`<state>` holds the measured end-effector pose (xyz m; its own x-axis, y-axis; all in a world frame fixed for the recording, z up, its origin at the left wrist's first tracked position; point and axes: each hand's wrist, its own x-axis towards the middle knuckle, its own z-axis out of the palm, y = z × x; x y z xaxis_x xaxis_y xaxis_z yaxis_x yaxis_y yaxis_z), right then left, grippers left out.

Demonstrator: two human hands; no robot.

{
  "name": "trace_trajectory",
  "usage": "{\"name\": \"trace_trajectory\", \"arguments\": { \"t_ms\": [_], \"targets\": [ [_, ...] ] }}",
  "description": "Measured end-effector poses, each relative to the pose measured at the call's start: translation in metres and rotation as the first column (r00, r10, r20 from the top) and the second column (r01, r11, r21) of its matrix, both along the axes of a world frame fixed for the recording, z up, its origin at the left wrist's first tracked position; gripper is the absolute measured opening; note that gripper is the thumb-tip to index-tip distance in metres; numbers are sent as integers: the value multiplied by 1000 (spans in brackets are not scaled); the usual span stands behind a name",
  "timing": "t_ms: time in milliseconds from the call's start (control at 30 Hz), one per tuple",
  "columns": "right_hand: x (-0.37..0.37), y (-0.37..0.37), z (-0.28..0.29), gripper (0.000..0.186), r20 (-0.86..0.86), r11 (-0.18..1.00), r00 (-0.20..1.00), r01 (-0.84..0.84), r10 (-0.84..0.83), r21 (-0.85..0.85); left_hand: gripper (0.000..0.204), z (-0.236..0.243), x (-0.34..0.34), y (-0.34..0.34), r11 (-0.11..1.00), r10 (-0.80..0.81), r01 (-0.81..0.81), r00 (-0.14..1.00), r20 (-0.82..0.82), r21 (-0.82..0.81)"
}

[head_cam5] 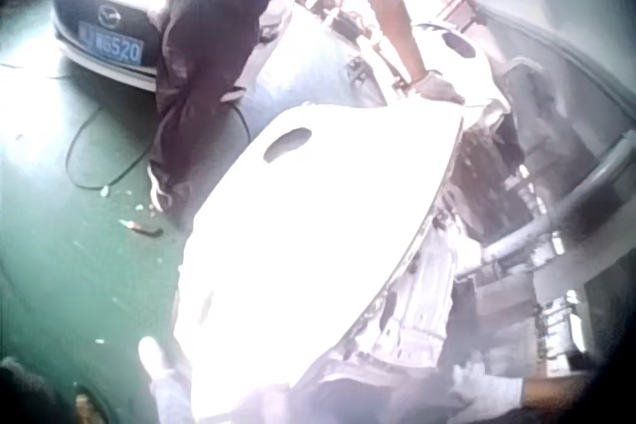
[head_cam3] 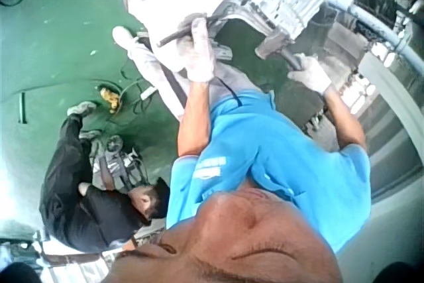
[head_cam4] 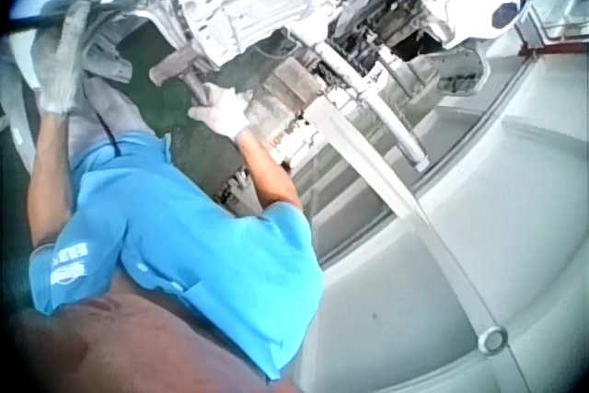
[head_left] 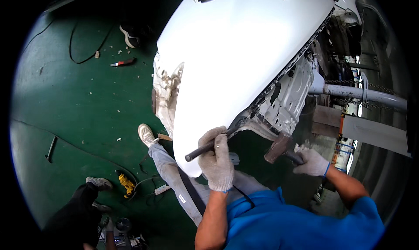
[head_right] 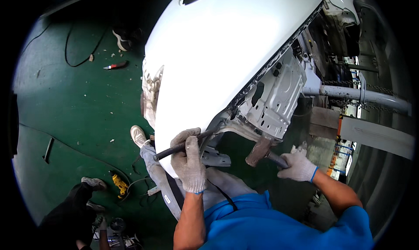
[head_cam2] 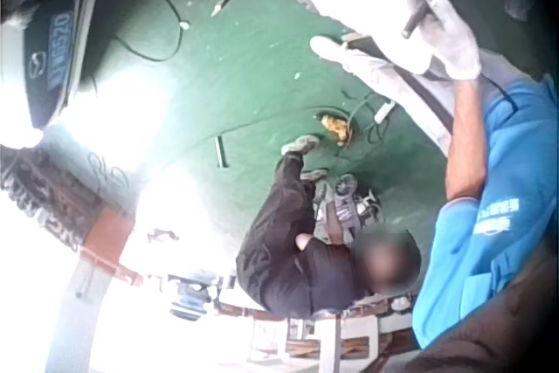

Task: The person uses a hammer and a metal tool to repeatedly strike and shape the edge of a white car hood. The person works on both the outer and inner surfaces of the hood, adjusting the tool position as needed.

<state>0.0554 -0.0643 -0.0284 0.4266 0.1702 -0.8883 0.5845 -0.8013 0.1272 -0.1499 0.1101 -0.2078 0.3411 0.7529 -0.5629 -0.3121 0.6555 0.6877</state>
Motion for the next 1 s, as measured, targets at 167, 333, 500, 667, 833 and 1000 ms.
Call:
{"name": "trace_trajectory", "arguments": {
  "t_ms": [167, 333, 500, 667, 833, 1000],
  "targets": [
    [-7, -29, -22, 37, -43, 996, 997, 62, -64, -57, 23, -14, 26, -10, 996, -10, 8, 1000, 24, 91],
    [-12, -2, -15, 40, -27, 993, 995, 97, -100, -73, 19, -14, 35, -1, 998, -58, 57, 998, 33, 27],
    [-5, 35, 1, 44, 48, 998, 997, -59, 58, 36, 15, -11, 34, 7, 991, -117, 116, 993, 15, 72],
    [-5, 62, 14, 42, 92, 988, 990, -114, 105, 101, 14, -17, 39, 1, 989, -80, 74, 996, 45, 130],
    [-14, 102, 36, 40, 134, 908, 941, -335, 311, 252, 14, -24, 41, 3, 953, -145, 148, 989, -31, 264],
    [-39, 223, 73, 31, 387, 397, 523, -844, 760, 361, 21, -38, 49, -6, 911, -185, 210, 977, -103, 354]
  ]
}}
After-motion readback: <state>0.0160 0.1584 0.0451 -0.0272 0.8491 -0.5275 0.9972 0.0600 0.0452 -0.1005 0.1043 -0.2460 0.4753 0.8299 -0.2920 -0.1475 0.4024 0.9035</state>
